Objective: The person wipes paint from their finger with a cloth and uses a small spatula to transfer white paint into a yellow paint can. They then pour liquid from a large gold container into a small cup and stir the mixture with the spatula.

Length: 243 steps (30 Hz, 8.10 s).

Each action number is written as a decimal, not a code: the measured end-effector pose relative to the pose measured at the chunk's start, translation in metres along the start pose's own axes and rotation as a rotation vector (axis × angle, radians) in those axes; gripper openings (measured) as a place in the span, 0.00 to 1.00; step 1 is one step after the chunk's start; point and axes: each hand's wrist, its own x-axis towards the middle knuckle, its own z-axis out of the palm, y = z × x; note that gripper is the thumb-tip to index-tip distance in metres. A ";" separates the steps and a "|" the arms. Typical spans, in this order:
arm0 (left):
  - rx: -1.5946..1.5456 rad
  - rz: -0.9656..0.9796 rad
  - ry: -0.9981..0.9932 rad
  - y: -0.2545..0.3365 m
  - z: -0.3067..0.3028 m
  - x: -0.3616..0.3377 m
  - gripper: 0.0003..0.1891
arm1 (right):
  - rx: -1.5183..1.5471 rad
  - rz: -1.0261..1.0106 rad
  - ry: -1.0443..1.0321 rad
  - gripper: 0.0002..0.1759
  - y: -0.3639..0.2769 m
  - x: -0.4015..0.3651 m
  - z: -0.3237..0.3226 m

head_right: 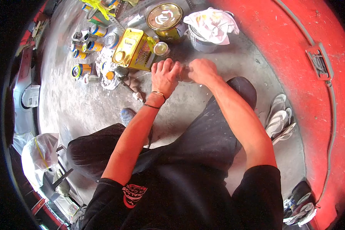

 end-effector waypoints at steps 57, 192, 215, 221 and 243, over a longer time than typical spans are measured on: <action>-0.319 0.329 -0.804 -0.175 -0.067 -0.025 0.23 | -0.159 0.065 -0.059 0.12 -0.014 0.004 0.003; -2.659 -0.301 -0.315 -0.066 -0.087 -0.104 0.40 | -0.575 0.043 -0.026 0.27 -0.088 -0.087 -0.071; -2.117 -1.018 -0.098 -0.072 -0.024 -0.089 0.09 | -0.429 -0.040 0.185 0.17 -0.050 -0.014 0.048; -2.187 -0.969 -0.093 -0.064 -0.012 -0.089 0.10 | -0.451 0.059 0.151 0.23 -0.070 -0.043 0.025; -2.163 -1.156 0.209 -0.066 0.010 -0.059 0.10 | 0.541 0.655 0.088 0.20 0.000 -0.108 0.043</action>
